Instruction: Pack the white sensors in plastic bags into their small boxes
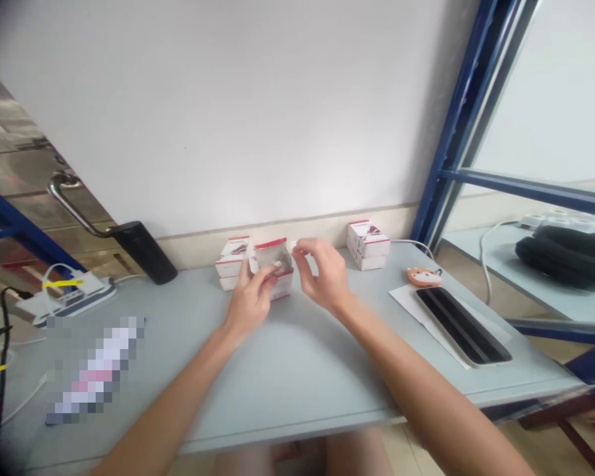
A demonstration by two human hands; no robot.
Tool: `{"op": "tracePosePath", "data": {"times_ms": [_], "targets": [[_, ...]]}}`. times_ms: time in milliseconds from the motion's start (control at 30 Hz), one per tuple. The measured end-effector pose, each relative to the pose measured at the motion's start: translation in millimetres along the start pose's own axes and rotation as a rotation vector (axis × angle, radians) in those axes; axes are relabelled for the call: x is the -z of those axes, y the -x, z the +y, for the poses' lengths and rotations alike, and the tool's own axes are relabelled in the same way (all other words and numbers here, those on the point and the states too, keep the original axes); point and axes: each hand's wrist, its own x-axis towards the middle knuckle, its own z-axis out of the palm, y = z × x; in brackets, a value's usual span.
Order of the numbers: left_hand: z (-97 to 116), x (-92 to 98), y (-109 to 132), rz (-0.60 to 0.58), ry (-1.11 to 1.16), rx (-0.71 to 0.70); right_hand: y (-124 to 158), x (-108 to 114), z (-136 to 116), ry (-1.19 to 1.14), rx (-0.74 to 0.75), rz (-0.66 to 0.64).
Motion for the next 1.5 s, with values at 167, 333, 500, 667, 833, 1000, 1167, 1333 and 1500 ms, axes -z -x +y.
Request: {"op": "tracePosePath", "data": {"times_ms": [167, 333, 500, 667, 833, 1000, 1167, 1333, 1500], "targets": [[-0.2, -1.4, 2.0, -0.028, 0.015, -0.030, 2.3, -3.9, -6.0, 0.180, 0.237, -0.159], [-5.8, -4.9, 3.9, 0.016, 0.013, -0.036, 2.3, -3.9, 5.0, 0.178, 0.097, -0.309], [-16.4, -13.2, 3.8, 0.144, 0.203, -0.011, 0.8, -1.6, -0.3, 0.150, 0.044, -0.405], [-19.7, -18.1, 1.4, 0.193, 0.509, 0.135, 2.9, -4.6, -3.3, 0.233, -0.019, -0.431], [-23.5, -16.5, 3.4, 0.214, 0.364, 0.157, 5.3, -6.3, -2.5, 0.214, -0.022, -0.497], [-23.1, -14.1, 1.8, 0.178, 0.248, 0.077, 7.7, -8.6, 1.0, 0.053, -0.050, -0.476], [-16.3, -13.4, -0.8, 0.140, 0.281, 0.061, 11.1, -13.2, 1.3, -0.203, -0.139, -0.352], [-14.8, -10.4, -1.8, 0.087, 0.347, 0.053, 8.2, -11.2, 1.1, -0.263, -0.248, -0.245], [-18.4, -19.0, -0.1, 0.082, 0.579, 0.136, 8.4, -14.8, 3.0, -0.428, -0.375, -0.266]]}}
